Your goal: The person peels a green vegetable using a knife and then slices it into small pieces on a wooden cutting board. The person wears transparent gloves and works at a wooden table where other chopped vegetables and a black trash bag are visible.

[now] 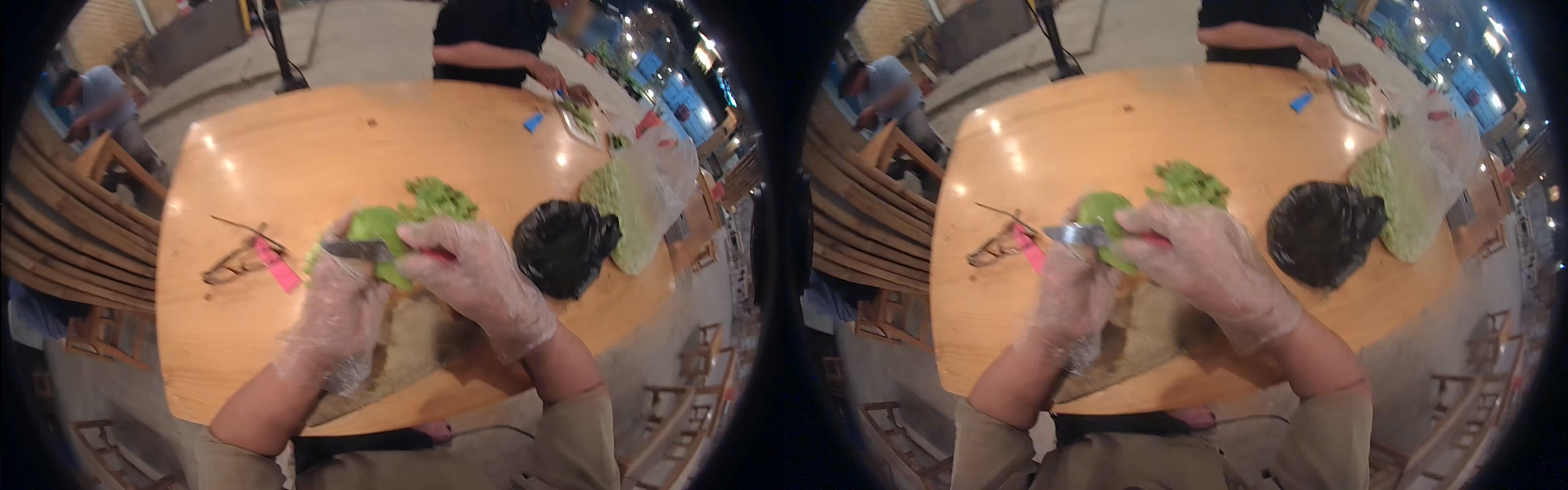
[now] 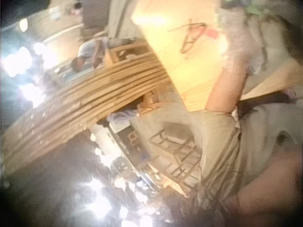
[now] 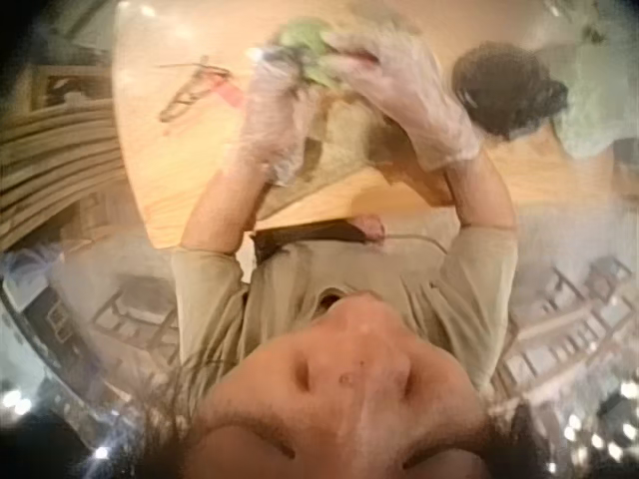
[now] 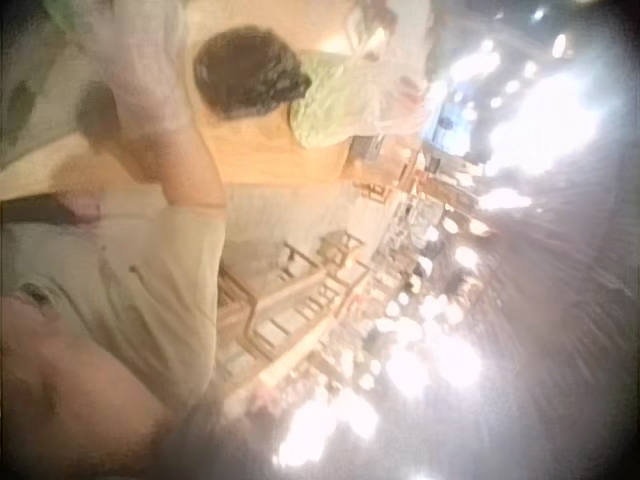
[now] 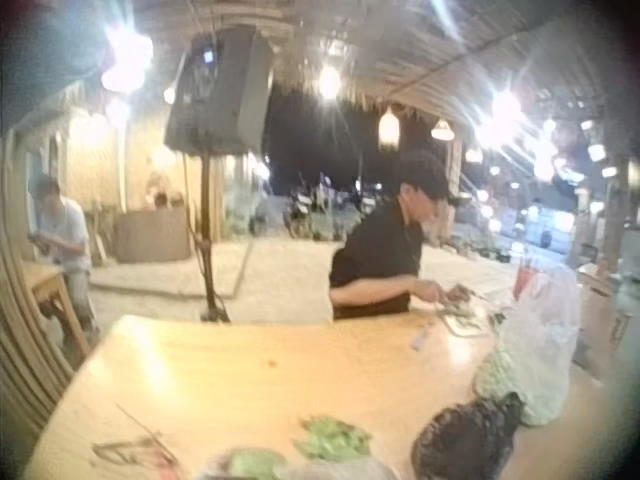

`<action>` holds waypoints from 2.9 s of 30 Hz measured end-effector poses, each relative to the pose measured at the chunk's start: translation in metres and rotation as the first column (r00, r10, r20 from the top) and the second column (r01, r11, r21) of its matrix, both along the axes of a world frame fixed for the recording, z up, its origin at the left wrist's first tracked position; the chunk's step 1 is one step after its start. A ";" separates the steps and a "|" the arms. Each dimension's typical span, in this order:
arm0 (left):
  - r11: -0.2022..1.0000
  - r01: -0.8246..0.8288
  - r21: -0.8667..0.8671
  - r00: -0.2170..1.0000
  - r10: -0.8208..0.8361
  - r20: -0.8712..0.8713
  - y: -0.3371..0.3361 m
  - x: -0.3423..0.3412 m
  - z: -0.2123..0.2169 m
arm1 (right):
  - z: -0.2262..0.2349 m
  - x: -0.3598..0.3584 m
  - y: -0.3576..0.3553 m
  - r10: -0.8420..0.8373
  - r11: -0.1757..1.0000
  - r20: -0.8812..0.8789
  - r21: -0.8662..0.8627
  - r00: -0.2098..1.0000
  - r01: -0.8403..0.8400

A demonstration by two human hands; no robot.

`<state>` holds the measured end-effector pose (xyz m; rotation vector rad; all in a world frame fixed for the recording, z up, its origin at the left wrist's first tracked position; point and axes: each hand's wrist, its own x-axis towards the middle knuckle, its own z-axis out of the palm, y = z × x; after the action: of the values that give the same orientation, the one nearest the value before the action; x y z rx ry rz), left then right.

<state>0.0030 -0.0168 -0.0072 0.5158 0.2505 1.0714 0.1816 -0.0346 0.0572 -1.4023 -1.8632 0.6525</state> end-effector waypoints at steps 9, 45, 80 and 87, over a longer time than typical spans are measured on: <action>0.998 -0.061 -0.029 0.993 0.057 -0.107 0.001 0.003 0.007 | 0.001 -0.004 0.001 -0.104 0.961 -0.203 -0.272 0.974 0.046; 0.993 0.032 0.117 0.975 -0.005 -0.224 0.007 -0.007 0.025 | 0.012 0.000 0.004 -0.076 0.937 -0.306 -0.346 0.949 -0.037; 0.995 -0.103 0.014 0.937 0.101 -0.333 0.010 0.000 0.016 | 0.001 0.044 0.017 -0.197 0.957 0.063 -0.205 0.978 0.205; 0.996 -0.092 0.009 0.947 0.090 -0.310 0.009 -0.001 0.017 | -0.007 0.045 0.013 -0.236 0.966 0.217 -0.054 0.947 0.253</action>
<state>0.0016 -0.0075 0.0102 0.6733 0.5586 1.0762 0.2264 -0.0216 0.0499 -1.7800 -1.7937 0.4748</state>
